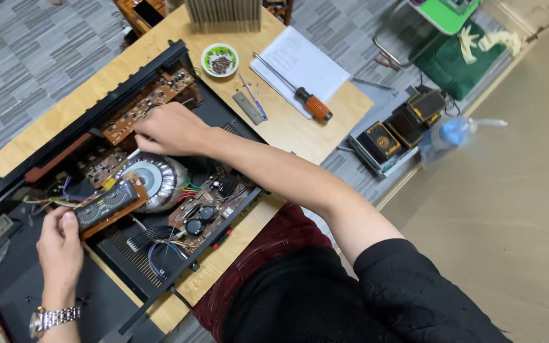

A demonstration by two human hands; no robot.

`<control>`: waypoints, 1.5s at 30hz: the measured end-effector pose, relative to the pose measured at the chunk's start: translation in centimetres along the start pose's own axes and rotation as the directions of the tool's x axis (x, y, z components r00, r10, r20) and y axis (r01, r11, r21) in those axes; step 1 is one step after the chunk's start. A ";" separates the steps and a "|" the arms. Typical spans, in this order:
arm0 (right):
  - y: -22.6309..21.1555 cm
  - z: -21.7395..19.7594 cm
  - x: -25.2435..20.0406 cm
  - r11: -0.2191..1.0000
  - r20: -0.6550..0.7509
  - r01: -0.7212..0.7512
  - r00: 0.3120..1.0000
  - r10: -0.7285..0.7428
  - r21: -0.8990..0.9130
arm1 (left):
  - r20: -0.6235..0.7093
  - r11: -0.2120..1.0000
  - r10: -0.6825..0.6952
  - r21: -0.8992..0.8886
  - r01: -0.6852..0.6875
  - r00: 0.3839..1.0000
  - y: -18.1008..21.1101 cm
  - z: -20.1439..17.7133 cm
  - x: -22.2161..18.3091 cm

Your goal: Repairing and cleaning the internal components of an electronic amplifier using a brush and screwdriver

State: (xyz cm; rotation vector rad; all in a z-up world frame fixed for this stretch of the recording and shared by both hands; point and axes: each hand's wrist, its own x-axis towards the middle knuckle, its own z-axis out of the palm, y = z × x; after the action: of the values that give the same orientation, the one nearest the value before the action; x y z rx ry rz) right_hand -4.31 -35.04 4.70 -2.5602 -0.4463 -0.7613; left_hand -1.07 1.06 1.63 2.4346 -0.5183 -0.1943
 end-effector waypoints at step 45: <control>0.3 -0.7 -0.9 1.000 0.198 -0.007 0.980 0.006 0.001 | -0.145 0.970 0.036 -0.231 -0.069 0.989 0.1 0.7 0.3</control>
State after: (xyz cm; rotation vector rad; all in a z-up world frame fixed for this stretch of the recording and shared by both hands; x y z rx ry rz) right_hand -5.24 -35.79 4.64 -2.6459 -0.5001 -0.5042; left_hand -0.97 0.45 1.14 2.1815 -0.4683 -0.0576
